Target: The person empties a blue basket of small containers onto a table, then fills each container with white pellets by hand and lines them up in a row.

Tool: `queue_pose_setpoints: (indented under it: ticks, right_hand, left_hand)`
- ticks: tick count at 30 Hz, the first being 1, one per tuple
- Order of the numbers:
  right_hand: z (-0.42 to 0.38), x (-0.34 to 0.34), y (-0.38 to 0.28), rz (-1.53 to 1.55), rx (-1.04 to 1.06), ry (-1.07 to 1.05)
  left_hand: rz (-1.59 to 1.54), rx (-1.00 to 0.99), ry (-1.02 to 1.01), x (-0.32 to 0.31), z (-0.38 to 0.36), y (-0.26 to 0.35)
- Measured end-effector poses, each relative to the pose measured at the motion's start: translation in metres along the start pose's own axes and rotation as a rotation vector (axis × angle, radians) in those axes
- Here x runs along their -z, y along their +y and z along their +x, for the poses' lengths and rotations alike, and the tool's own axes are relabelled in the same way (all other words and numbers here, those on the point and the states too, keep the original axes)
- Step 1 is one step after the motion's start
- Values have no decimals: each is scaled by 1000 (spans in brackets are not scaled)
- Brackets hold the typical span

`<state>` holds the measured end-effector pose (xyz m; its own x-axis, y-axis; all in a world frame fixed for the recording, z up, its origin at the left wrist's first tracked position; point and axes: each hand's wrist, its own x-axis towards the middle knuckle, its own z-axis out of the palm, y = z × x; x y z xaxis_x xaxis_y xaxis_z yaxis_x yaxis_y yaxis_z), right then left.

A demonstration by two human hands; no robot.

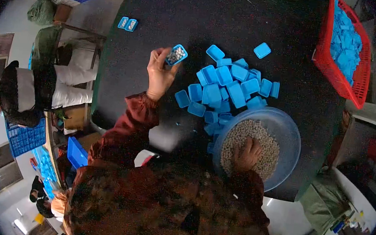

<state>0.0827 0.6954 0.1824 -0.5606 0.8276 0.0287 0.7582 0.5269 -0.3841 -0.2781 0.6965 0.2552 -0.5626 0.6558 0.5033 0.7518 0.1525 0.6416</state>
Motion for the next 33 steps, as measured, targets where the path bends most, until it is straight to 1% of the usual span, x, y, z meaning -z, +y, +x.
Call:
queue_pose_setpoints:
  ticks: [3, 5, 6, 7, 9, 11, 13, 14, 16, 18, 20, 21, 22, 24, 28, 30, 33]
  right_hand:
    - [7, 2, -2, -48, -62, -66]
    - [11, 2, -4, 17, -16, -12]
    - [11, 4, -5, 2, -56, -22]
    - [13, 5, -5, 24, -48, -24]
    - [10, 1, -1, 42, -70, -27]
    - [6, -11, 5, 41, -8, 112]
    - [7, -6, 4, 54, -16, 130]
    - [8, -5, 3, 68, -12, 141]
    - [8, -3, 3, 88, -29, 148]
    - [7, -1, 2, 104, -47, 154]
    - [8, 0, 2, 129, -48, 185]
    - [8, -2, 5, 131, -54, 186]
    - [8, -4, 7, 128, -32, 203]
    - [5, -6, 8, 129, -10, 222]
    - [5, -3, 8, 129, -13, 190]
    - [7, -3, 9, 137, -12, 200]
    - [6, -4, 11, 152, 4, 180]
  left_hand:
    - [-222, -30, -187, -16, 0, 31]
    - [-299, -123, -340, -28, -12, 55]
    - [-365, -153, -424, -32, -21, 70]
    - [-383, -146, -532, -29, -26, 92]
    - [-397, -317, -566, -41, -43, 114]
    - [-370, -337, -631, -50, -59, 122]
    - [-200, -283, -690, -63, -73, 111]
    - [-135, -318, -664, -67, -75, 110]
    - [-149, -332, -667, -71, -81, 110]
    - [-168, -344, -670, -67, -78, 124]
    - [-242, -370, -731, -59, -78, 145]
    - [-249, -412, -737, -59, -80, 153]
    - [-248, -414, -741, -62, -86, 150]
    - [-114, -433, -720, -71, -93, 143]
    - [-113, -403, -751, -73, -94, 137]
    - [-104, -412, -724, -73, -92, 138]
    - [-188, -431, -737, -64, -91, 157]
